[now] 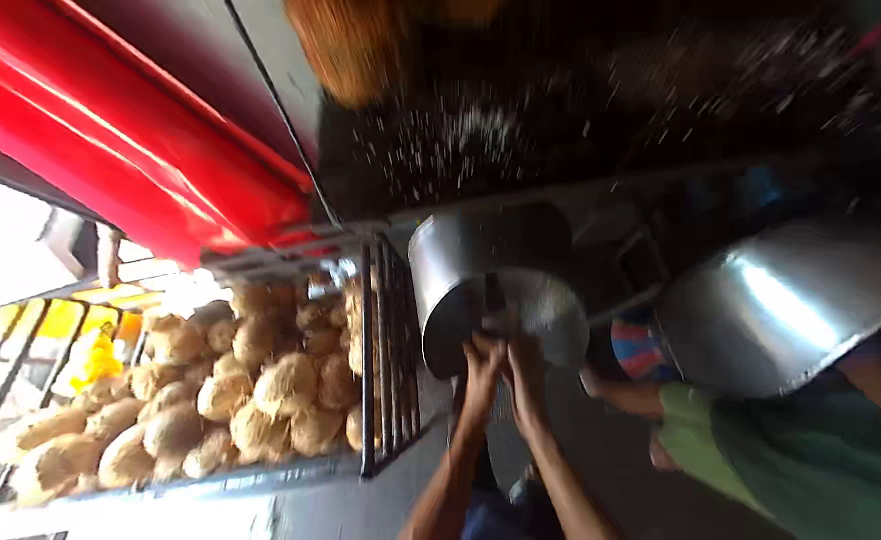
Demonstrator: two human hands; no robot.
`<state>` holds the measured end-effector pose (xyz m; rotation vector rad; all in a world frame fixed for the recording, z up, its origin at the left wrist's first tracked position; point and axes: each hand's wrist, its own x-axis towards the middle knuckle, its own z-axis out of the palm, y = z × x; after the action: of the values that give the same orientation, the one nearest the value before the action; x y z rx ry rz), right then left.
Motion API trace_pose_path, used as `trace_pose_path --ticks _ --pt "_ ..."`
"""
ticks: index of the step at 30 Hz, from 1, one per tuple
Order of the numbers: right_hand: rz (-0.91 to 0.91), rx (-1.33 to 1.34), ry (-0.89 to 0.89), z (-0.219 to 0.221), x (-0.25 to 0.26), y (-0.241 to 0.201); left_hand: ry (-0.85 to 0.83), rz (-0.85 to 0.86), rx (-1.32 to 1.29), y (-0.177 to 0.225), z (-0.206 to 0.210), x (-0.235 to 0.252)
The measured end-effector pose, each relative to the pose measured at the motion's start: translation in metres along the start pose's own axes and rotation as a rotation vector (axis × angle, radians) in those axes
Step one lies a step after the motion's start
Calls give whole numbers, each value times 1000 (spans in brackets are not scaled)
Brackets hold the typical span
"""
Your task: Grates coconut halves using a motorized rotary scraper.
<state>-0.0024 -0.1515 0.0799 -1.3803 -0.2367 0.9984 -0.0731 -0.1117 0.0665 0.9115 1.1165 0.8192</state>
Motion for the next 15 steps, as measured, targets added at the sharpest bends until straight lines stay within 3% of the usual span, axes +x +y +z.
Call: trace_pose_path --ticks 2,4,7,8,10,12,15 --pt "-258 -147 8 -25 -49 -28 8 66 -115 11 15 -60" --pt "-511 -191 -11 -50 -79 -63 -107 141 -192 29 30 -111" --pt "-882 -248 -145 -47 -71 -161 -406 334 -191 91 39 -125" --pt "-997 -312 -193 -35 -61 -205 -434 432 -135 116 39 -117" --pt "-1213 -589 -217 10 -35 -293 -366 635 -30 162 32 -98" --pt "-1307 -880 -201 83 -6 -366 -262 827 -24 206 22 -77" --pt "-1373 -1149 -207 220 34 -427 -150 1056 -135 259 8 -49"
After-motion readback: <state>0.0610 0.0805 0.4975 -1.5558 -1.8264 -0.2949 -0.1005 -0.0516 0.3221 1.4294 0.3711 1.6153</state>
